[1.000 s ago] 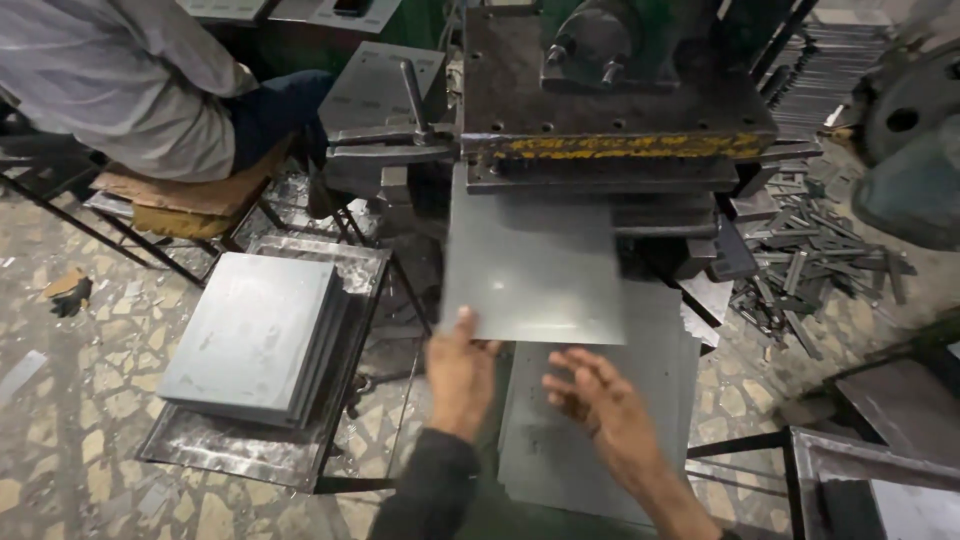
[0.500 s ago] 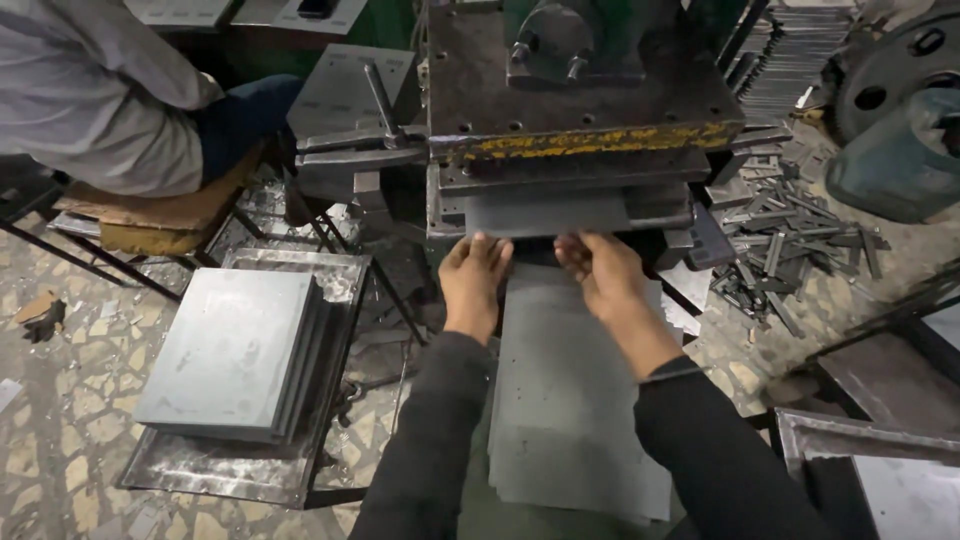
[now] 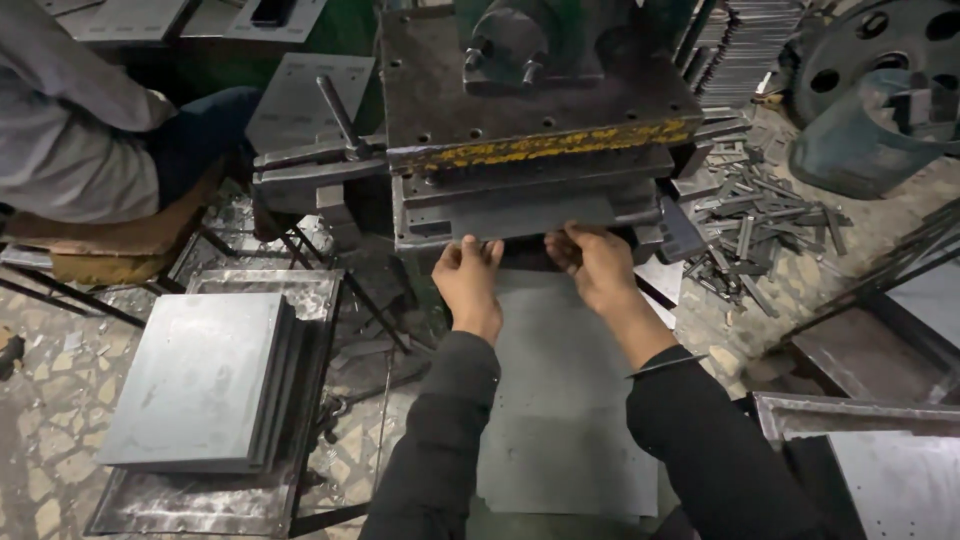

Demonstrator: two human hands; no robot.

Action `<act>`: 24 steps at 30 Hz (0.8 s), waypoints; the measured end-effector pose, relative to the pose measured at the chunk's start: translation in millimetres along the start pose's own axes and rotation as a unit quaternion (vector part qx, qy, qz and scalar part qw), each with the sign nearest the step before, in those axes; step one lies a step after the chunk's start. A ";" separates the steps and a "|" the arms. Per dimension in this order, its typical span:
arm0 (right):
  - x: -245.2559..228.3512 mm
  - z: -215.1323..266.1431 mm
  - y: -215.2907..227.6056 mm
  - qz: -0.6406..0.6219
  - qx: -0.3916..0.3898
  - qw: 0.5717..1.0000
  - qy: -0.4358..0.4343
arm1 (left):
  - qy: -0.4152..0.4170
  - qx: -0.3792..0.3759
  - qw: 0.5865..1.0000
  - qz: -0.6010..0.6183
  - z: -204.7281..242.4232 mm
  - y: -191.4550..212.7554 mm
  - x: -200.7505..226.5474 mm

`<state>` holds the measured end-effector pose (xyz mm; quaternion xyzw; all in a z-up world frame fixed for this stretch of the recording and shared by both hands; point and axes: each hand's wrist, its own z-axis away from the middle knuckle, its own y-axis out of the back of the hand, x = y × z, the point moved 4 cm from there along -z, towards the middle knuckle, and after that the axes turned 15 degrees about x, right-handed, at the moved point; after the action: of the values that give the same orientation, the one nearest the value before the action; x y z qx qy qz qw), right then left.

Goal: Process metal sheets by inserting them into a stamping press machine one by one.

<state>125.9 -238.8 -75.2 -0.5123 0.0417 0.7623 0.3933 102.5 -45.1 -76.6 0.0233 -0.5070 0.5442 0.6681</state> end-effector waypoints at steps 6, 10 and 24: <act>3.3 3.1 1.2 -0.016 -0.009 1.000 -0.009 | -0.010 -0.033 0.999 -0.012 14.0 3.6 14.3; -0.9 11.3 -0.8 -0.004 -0.014 1.000 -0.002 | -0.016 -0.045 0.998 -0.035 29.5 4.8 25.9; -1.7 13.7 -0.8 -0.021 -0.026 0.999 -0.003 | -0.036 -0.068 0.984 -0.162 34.4 14.9 35.3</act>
<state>116.4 -232.8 -67.1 -0.5211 0.0099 0.7561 0.3958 65.1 -34.3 -42.9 0.0790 -0.5562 0.3916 0.7287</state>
